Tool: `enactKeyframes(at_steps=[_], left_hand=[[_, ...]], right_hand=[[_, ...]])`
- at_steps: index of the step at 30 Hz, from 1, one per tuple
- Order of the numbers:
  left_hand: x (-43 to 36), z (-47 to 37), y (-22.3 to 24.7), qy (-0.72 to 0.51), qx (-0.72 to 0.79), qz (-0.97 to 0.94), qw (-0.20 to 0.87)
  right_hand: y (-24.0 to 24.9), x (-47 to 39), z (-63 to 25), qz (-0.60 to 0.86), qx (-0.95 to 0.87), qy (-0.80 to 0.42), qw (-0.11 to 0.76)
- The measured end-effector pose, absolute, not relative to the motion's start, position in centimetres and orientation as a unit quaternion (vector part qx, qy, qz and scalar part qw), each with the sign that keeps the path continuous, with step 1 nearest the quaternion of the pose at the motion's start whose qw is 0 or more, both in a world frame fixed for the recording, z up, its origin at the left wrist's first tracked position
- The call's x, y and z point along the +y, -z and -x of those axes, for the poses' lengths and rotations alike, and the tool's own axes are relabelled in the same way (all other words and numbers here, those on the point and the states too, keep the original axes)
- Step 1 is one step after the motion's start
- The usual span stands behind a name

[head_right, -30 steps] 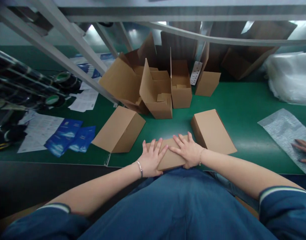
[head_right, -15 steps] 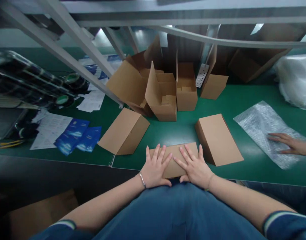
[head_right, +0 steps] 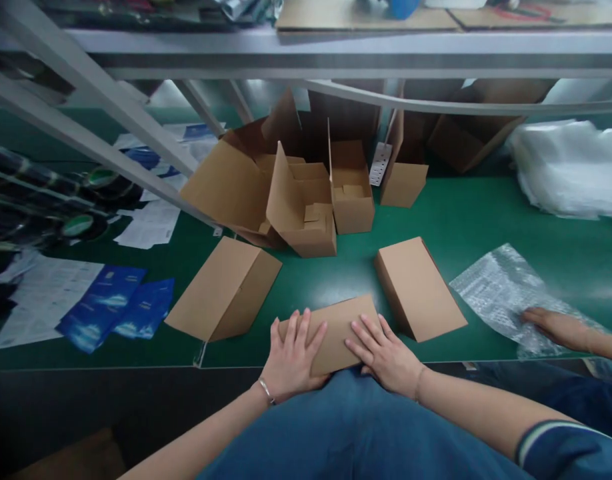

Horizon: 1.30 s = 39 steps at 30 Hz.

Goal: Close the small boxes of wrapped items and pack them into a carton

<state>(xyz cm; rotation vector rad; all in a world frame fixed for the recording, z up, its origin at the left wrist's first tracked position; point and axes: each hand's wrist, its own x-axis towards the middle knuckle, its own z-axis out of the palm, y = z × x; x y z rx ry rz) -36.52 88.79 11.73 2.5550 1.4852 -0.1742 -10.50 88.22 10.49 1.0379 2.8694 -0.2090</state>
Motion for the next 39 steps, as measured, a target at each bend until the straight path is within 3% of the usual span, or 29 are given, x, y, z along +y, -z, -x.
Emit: enactKeyframes(at_steps=[12, 16, 19, 21, 27, 31, 39], left_hand=[[89.5, 35.8, -11.4, 0.060, 0.498, -0.863, 0.068], [88.6, 35.8, -11.4, 0.059, 0.565, -0.822, 0.038], [87.8, 35.0, -12.0, 0.067, 0.659, -0.749, 0.004], [87.6, 33.8, -12.6, 0.064, 0.720, -0.691, -0.009], [88.6, 29.4, -12.3, 0.030, 0.823, -0.567, 0.008], [87.4, 30.5, -11.6, 0.031, 0.795, -0.605, 0.028], [85.0, 38.0, -10.4, 0.014, 0.682, -0.729, 0.058]], right_hand=[[-9.8, 89.0, 9.3, -0.334, 0.941, 0.052, 0.020], [-10.5, 93.1, 3.9, -0.656, 0.750, 0.015, -0.085], [-10.5, 97.0, -0.3, -0.794, 0.574, 0.179, -0.092], [-10.2, 98.1, -1.1, -0.780, 0.556, 0.275, -0.081], [-9.2, 93.7, 6.4, -0.732, 0.572, 0.343, -0.136], [-8.8, 92.3, 11.7, -0.712, 0.543, 0.417, -0.156], [-8.1, 93.1, 14.6, -0.779, 0.500, 0.370, -0.077]])
